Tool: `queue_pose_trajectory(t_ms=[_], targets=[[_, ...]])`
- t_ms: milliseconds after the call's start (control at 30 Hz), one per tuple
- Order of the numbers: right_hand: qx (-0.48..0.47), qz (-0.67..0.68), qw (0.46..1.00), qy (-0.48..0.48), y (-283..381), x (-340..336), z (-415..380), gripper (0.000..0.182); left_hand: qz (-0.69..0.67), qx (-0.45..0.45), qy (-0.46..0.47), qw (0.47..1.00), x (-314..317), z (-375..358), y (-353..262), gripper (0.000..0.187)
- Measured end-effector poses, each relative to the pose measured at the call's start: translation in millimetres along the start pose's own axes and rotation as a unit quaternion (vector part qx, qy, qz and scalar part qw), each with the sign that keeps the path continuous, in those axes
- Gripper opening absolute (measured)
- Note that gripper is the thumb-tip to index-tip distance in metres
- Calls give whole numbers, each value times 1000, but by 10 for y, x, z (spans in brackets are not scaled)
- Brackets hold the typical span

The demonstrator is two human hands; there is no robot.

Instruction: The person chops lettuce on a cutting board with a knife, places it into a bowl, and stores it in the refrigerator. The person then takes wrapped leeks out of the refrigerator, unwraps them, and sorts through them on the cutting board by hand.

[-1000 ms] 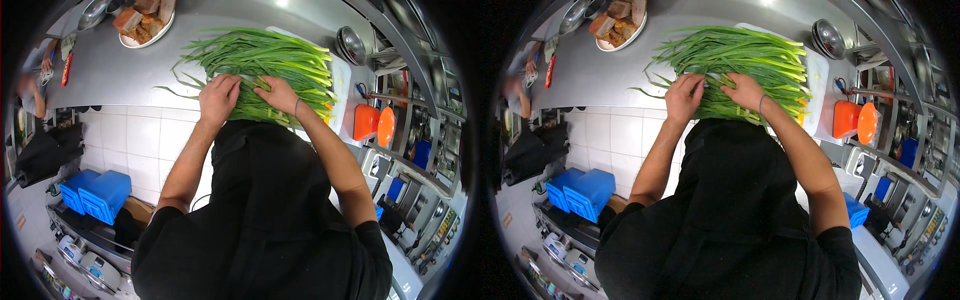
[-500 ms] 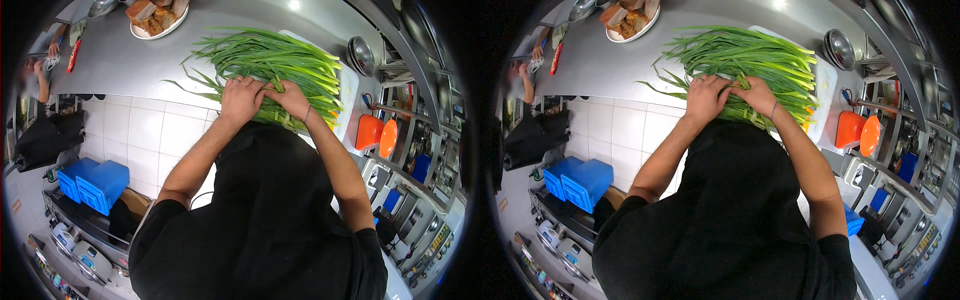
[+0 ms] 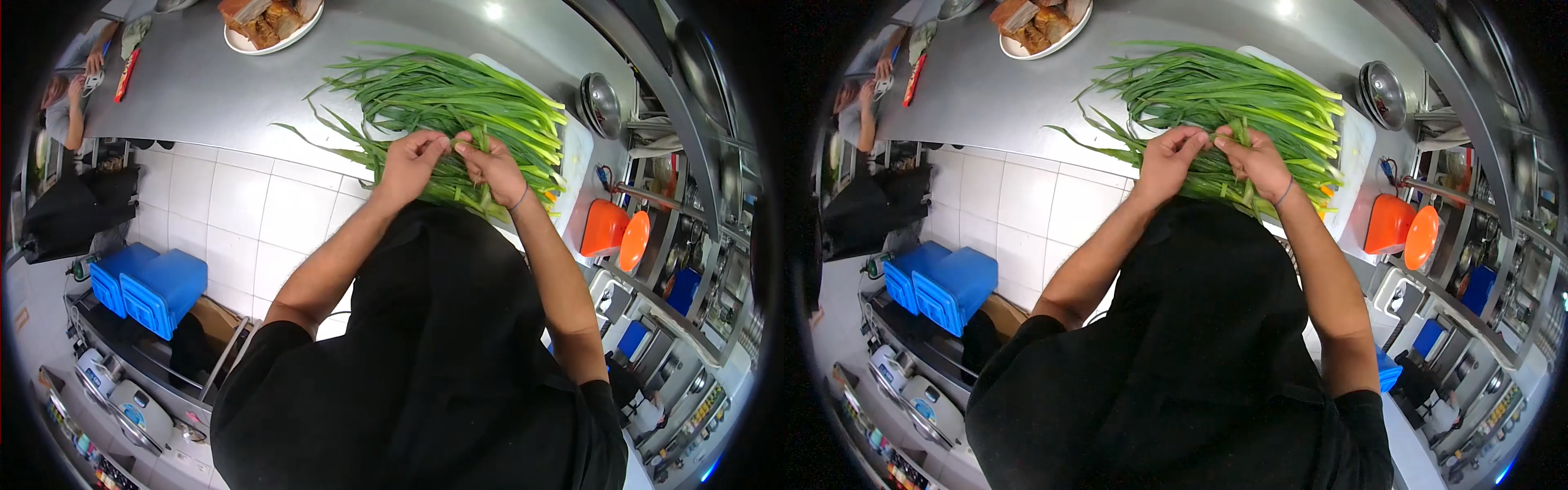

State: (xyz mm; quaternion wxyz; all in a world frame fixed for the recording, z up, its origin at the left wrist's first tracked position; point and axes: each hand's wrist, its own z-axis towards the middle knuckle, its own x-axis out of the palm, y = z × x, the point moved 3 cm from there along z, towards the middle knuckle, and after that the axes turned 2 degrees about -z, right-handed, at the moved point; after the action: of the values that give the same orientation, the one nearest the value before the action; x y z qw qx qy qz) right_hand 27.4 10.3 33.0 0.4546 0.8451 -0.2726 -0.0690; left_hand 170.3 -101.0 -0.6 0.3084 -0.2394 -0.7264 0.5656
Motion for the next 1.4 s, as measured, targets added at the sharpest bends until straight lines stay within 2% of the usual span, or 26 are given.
queue_pose_trajectory(t_ms=[133,233,333,367,467,567,600,667,767,800,867,1000,1067,1167,1267,1367,1400], targets=[[-5,12,1000,-6,-1,-13,6,19,-52,-17,-39,998,-35,-22,-100,19],[-4,-34,999,-23,110,-78,-21,24,-103,-11,-54,993,-209,68,-128,21],[-28,-154,981,-114,256,-191,10,28,-23,18,-112,993,-492,232,-197,24],[-78,-176,974,-123,271,-222,68,28,52,-15,-100,993,-574,226,-300,28],[-203,-270,932,-133,306,-357,266,31,256,29,-75,963,-649,326,-488,29],[-227,-368,886,-165,356,-340,448,29,366,132,-86,917,-614,544,-347,23],[-222,-397,874,-171,393,-297,474,28,399,167,-87,897,-575,592,-384,23],[-209,-454,847,-182,448,-198,528,26,453,140,-56,878,-483,685,-383,23],[-261,-487,814,-180,483,-25,577,27,522,97,-9,847,-346,764,-408,25],[-247,-524,798,-167,497,5,610,28,543,84,7,836,-309,783,-397,26],[-217,-594,762,-140,531,52,666,30,550,84,10,831,-257,778,-393,26],[-186,-619,749,-144,604,118,673,32,572,58,19,818,-225,799,-386,28],[-182,-631,741,-143,621,141,681,32,561,80,19,824,-232,809,-354,28],[-208,-620,739,-159,550,76,767,27,530,128,15,838,-202,788,-389,26],[-189,-552,801,-133,548,19,763,23,513,156,17,844,-171,787,-390,22],[-232,-490,832,-118,487,-84,799,23,496,180,4,849,-122,803,-358,19],[-232,-425,869,-106,476,-103,794,24,489,188,-3,852,-107,803,-352,18]])
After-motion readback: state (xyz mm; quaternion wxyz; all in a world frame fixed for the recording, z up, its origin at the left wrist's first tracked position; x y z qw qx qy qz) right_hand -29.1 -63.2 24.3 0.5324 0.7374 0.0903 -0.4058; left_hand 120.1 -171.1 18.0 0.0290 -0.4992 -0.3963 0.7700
